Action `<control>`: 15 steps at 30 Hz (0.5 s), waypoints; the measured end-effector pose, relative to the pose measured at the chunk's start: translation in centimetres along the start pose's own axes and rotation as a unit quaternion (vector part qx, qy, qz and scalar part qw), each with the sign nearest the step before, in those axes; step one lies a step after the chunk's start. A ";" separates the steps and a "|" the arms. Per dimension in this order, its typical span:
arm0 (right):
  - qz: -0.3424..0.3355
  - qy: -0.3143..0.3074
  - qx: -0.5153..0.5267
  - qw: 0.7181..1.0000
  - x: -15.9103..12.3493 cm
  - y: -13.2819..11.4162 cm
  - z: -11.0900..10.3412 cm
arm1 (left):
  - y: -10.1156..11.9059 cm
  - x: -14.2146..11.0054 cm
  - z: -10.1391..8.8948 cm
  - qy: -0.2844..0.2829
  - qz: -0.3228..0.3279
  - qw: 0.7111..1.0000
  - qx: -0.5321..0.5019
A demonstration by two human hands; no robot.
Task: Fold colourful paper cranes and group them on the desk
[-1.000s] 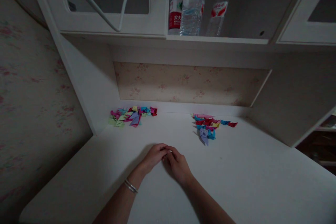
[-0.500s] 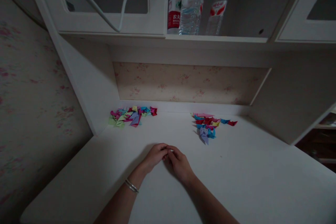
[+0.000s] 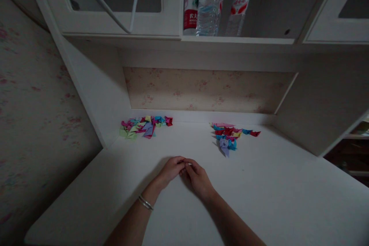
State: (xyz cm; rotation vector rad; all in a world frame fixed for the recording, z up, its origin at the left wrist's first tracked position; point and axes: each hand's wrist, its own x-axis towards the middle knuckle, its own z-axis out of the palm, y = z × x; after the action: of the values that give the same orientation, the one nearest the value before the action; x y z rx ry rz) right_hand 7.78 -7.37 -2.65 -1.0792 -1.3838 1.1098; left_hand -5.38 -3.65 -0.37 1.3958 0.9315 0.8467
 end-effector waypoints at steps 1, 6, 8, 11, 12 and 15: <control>0.002 0.000 0.006 1.000 0.0 0.0 0.0 | 0.0 0.0 0.0 -0.002 0.002 1.000 -0.003; 0.012 -0.004 0.017 1.000 0.0 0.1 0.0 | 0.0 0.0 0.1 -0.003 -0.004 1.000 -0.003; 0.010 -0.003 0.016 1.000 0.0 0.0 0.0 | 0.0 0.0 0.1 -0.004 -0.009 1.000 -0.005; 0.010 -0.002 0.017 1.000 -0.1 -0.2 0.0 | 0.0 0.0 0.1 -0.001 -0.012 1.000 -0.007; 0.012 -0.003 0.020 1.000 -0.1 -0.2 0.0 | 0.0 -0.1 0.1 0.001 -0.012 1.000 -0.006; 0.016 -0.004 0.035 0.999 -0.2 -0.2 0.0 | 0.1 -0.1 0.2 -0.001 -0.006 1.000 -0.005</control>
State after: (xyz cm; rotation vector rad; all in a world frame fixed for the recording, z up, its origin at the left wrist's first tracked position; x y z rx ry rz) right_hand 7.80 -7.55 -2.48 -1.0494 -1.3287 1.1783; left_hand -5.25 -3.79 -0.26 1.3818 0.9322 0.8403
